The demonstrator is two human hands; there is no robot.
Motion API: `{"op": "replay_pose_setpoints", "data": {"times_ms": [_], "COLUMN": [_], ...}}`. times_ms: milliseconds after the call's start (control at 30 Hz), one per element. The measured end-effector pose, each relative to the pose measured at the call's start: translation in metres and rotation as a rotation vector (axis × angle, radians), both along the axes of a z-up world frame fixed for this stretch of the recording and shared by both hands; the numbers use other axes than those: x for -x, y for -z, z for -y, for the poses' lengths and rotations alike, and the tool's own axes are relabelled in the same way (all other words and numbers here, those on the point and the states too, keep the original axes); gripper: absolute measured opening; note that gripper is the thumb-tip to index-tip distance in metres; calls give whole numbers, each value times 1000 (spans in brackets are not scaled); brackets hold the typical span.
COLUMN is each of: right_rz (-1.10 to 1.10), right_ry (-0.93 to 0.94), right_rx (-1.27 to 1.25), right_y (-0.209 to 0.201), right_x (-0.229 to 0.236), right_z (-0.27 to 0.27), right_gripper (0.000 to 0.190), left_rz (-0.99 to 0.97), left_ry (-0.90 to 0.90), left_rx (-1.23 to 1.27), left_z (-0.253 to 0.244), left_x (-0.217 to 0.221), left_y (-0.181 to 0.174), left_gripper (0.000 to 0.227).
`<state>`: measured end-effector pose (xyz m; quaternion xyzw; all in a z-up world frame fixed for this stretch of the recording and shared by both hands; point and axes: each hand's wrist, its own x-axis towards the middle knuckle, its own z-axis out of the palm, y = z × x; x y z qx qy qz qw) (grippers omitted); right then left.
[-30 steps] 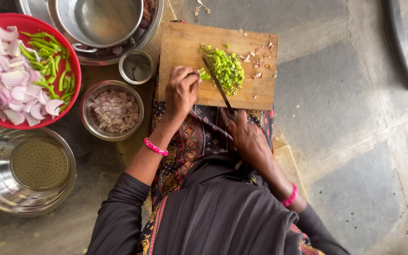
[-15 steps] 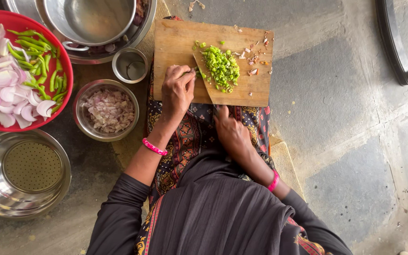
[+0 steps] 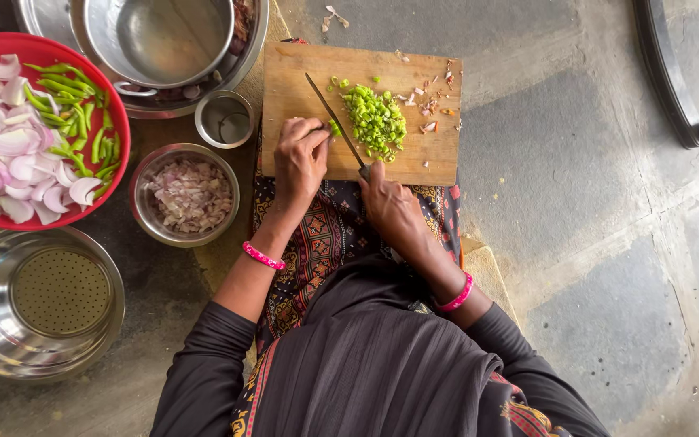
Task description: The person chops green peppers on a wooden board using a knife, while sitting on the floor surrounded by bowls of sliced onions and other ingredients.
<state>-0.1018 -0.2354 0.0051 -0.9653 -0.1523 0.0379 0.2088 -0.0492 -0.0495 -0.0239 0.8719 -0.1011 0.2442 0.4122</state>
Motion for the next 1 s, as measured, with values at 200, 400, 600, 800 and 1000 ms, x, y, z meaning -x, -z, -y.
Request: {"op": "replay_pose_setpoints", "data": {"times_ms": [200, 400, 600, 800, 1000], "right_rz": [-103, -293, -256, -118, -136], "right_ry": [61, 116, 107, 34, 75], "right_rx": [1, 64, 7, -54, 131], "right_y": [13, 1, -22, -4, 19], "right_x": [1, 43, 38, -2, 6], "right_z": [-1, 21, 34, -2, -7], "right_gripper": [28, 29, 28, 28, 28], "left_rz": [19, -8, 18, 28, 32], "left_ry": [-11, -23, -12, -4, -29], "left_rx": [-27, 18, 44, 56, 32], "left_z": [1, 4, 1, 0, 2], "left_x": [-2, -5, -1, 0, -1], "left_y": [7, 6, 5, 3, 14], "left_gripper": [9, 10, 10, 7, 10]}}
